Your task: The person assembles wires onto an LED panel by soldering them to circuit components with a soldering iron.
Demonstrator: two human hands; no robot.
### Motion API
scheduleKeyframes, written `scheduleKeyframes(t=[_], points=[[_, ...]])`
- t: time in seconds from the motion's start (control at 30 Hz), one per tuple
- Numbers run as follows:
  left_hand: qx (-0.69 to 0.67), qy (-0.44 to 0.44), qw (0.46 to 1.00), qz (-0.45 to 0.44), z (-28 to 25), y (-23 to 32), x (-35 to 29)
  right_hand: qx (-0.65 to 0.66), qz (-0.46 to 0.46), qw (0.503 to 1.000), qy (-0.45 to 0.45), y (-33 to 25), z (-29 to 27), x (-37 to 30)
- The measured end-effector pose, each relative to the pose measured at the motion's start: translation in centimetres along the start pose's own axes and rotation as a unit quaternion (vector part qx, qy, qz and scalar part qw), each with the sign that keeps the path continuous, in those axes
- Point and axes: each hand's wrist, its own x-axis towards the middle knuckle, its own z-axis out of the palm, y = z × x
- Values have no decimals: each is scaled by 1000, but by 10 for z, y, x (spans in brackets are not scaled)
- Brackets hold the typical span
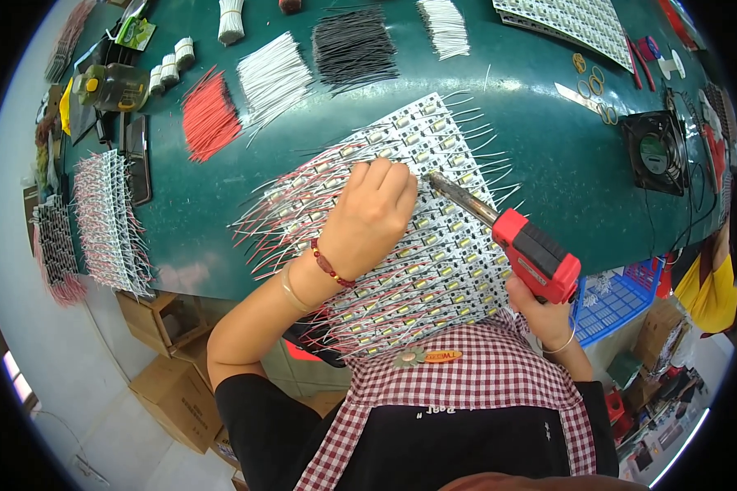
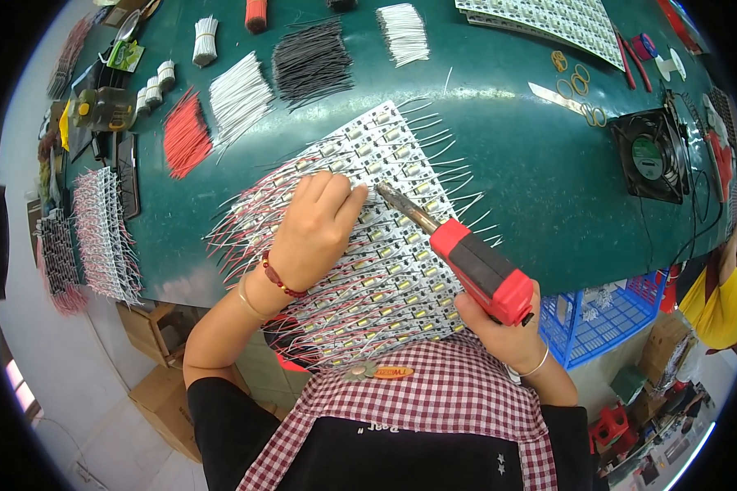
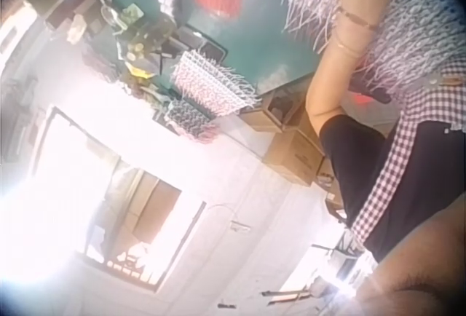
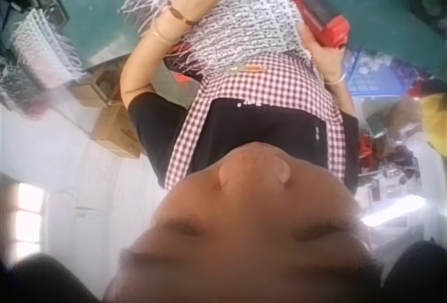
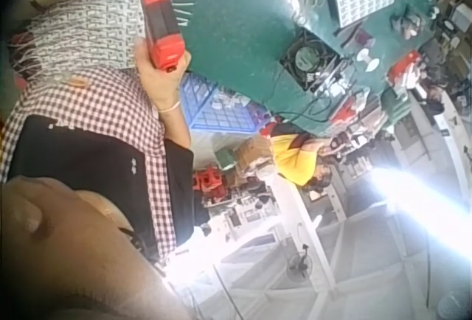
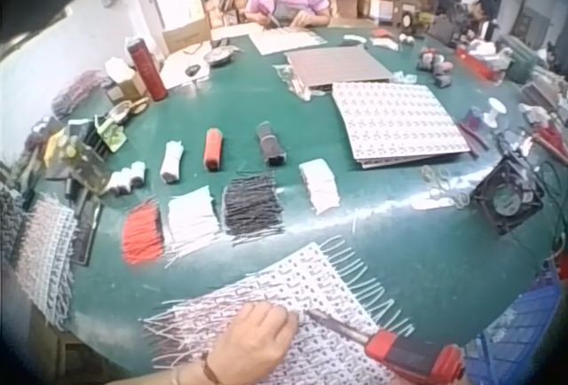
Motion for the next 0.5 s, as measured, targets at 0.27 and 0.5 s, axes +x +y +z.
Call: scheduleKeyframes(t=[0.27, 0.5], points=[[7, 9, 1000, -10, 2, 3, -1, 35, 7, 999, 10, 3, -2, -4], [15, 7, 1000, -10, 1, 2, -2, 23, 17, 999, 15, 2, -1, -5]])
